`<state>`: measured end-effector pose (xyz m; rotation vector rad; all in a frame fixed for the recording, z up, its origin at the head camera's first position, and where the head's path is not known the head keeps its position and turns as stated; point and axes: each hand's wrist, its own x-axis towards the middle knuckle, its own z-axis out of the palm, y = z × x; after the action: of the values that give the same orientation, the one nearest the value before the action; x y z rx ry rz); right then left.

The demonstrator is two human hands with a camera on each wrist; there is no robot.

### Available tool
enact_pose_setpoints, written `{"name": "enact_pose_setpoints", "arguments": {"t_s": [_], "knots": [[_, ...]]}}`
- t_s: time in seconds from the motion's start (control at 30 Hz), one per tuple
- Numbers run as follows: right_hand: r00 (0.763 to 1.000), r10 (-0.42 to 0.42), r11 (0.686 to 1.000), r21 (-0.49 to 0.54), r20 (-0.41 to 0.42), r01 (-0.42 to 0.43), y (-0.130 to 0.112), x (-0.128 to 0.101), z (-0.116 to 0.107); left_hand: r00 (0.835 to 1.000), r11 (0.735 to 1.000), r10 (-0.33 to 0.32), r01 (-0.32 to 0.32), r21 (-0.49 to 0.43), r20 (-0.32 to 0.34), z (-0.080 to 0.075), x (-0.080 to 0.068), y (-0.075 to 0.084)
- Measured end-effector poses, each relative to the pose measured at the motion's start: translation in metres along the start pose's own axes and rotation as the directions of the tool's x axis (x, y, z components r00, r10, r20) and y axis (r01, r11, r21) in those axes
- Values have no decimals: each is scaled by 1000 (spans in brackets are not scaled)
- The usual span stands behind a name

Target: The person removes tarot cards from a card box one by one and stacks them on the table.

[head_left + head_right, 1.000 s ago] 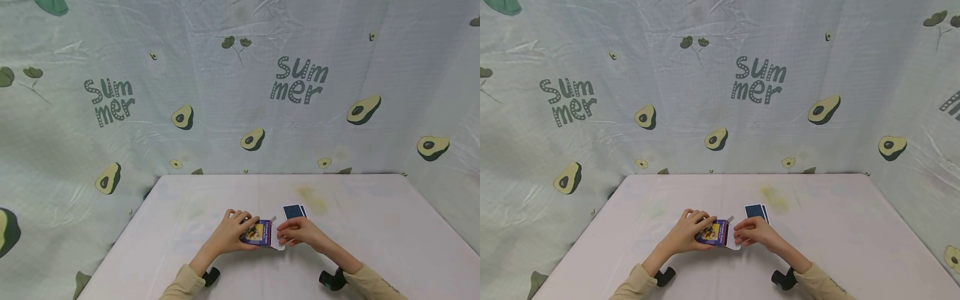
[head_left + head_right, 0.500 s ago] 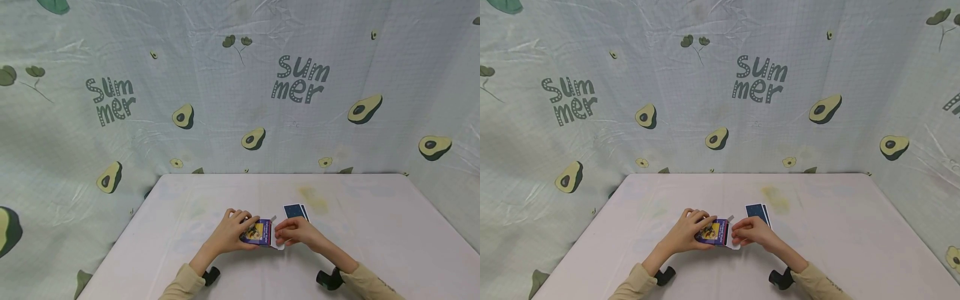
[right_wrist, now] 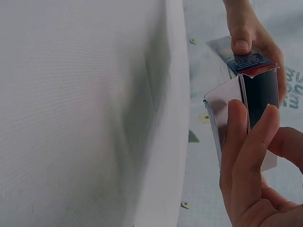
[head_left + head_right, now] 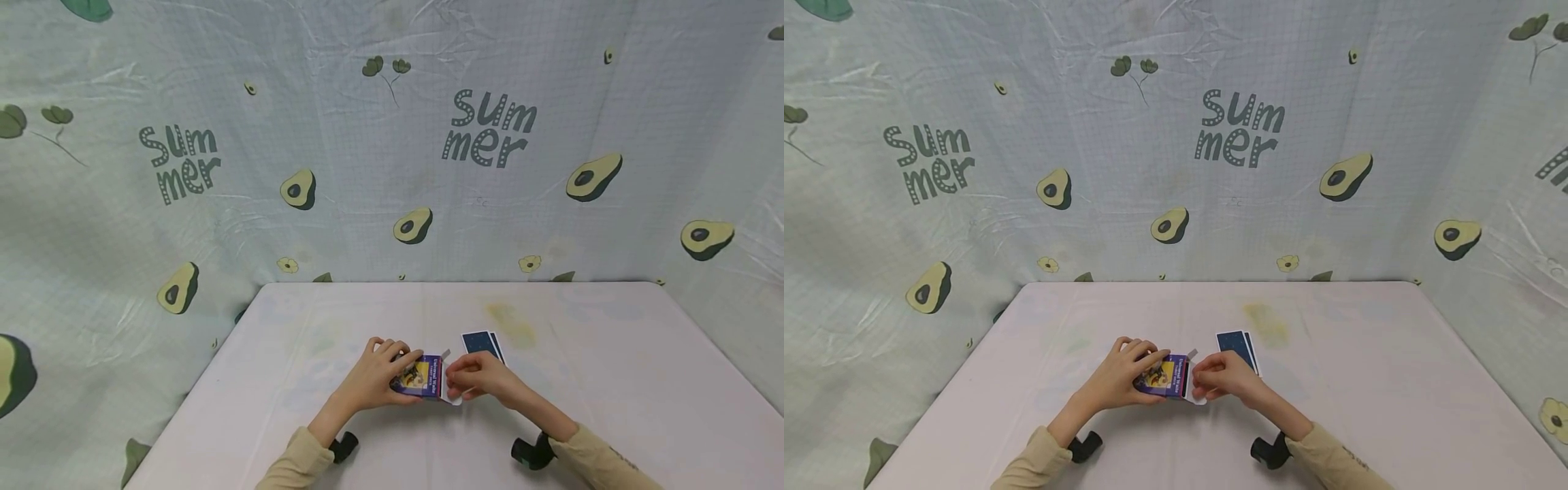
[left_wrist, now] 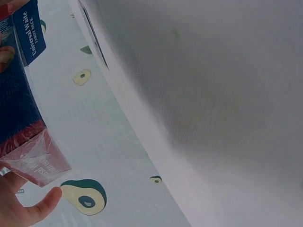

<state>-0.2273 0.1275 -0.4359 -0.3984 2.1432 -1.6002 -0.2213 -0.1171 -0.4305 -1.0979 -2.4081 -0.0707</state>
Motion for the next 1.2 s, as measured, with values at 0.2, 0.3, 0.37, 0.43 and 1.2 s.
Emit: {"name": "enact_pose_setpoints", "arguments": {"t_s": [0.2,0.3,0.37,0.43,1.2], "knots": [[999,28,1000,-13,-35,-28,-1,3,4,1000,1000,15,-15,-5,-20,-1,1,0],[998,46,999,-15,-49,-47,0,6,5,999,1000,20,-20,-12,-27,-1,1,0],[996,64,998,-13,-56,-65,0,7,6,999,1000,23,-23,-12,-26,-1,1,0],[995,80,997,-15,-64,-81,1,9,7,999,1000,28,-28,-8,-26,-1,1,0],[993,114,993,29,-24,-114,3,10,5,1000,999,20,-20,-39,-10,2,-1,0]]}}
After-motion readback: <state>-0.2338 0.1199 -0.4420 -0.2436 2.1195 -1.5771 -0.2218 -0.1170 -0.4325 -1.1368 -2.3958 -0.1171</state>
